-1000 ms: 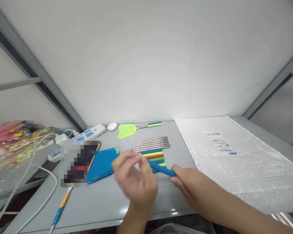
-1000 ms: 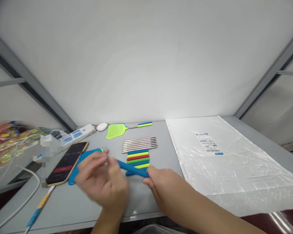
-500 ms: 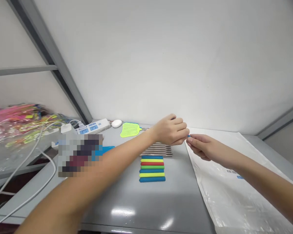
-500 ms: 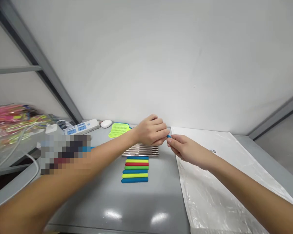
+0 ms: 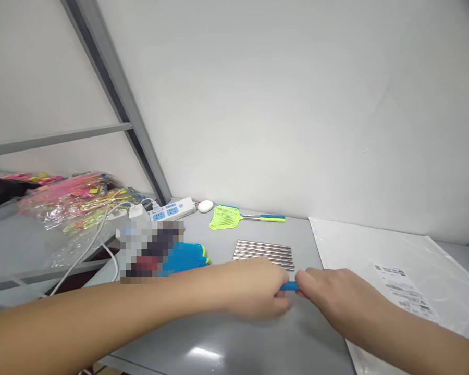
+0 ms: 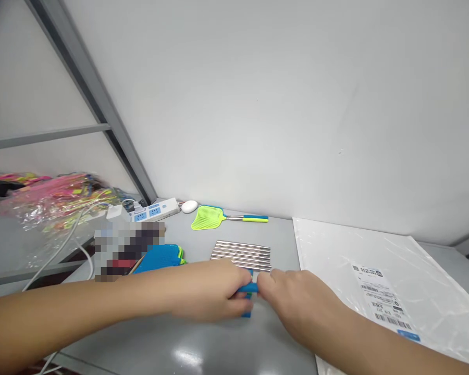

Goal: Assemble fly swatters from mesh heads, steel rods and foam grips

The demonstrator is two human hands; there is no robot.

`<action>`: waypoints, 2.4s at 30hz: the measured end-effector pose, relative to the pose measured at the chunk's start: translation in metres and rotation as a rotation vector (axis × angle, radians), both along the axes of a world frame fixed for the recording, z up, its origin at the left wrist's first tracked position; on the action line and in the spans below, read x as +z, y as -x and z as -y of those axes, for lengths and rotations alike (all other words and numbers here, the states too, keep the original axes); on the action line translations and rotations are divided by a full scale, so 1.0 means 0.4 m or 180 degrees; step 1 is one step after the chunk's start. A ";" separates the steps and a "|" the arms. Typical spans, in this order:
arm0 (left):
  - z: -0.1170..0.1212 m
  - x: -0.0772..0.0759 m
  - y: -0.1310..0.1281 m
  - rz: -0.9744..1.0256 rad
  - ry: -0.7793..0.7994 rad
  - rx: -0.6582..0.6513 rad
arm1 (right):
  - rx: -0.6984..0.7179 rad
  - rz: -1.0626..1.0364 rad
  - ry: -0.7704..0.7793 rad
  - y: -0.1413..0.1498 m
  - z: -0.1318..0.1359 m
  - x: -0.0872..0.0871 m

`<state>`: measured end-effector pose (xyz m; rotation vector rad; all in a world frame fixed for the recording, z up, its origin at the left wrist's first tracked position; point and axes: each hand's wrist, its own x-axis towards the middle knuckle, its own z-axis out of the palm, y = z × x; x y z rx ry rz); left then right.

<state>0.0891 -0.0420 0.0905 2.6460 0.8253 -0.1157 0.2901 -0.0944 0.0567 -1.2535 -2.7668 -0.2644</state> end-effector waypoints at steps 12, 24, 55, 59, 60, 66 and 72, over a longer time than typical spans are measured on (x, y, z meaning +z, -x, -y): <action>0.059 -0.061 0.179 0.0101 0.2506 -0.0100 | -0.0240 -0.0336 -0.1219 -0.211 0.022 -0.074; 0.112 -0.251 0.056 0.0547 -0.1850 -0.0738 | -0.0710 -0.0891 -0.0507 -0.140 -0.008 -0.202; 0.008 -0.222 0.101 0.0621 -0.0205 -0.0139 | -0.1490 -0.2375 0.1186 -0.179 0.000 -0.208; 0.006 -0.226 0.109 0.0909 -0.0142 -0.0141 | -0.1428 -0.2389 0.1037 -0.180 -0.002 -0.214; 0.009 -0.227 0.112 0.1078 -0.0136 -0.0121 | -0.1431 -0.2385 0.0970 -0.180 -0.003 -0.216; 0.049 -0.235 0.121 0.1930 0.0095 0.0510 | -0.1060 -0.1944 0.0767 -0.176 0.001 -0.215; 0.084 -0.213 0.147 0.1649 -0.0627 0.0499 | 0.0210 -0.1004 0.0351 -0.154 0.016 -0.208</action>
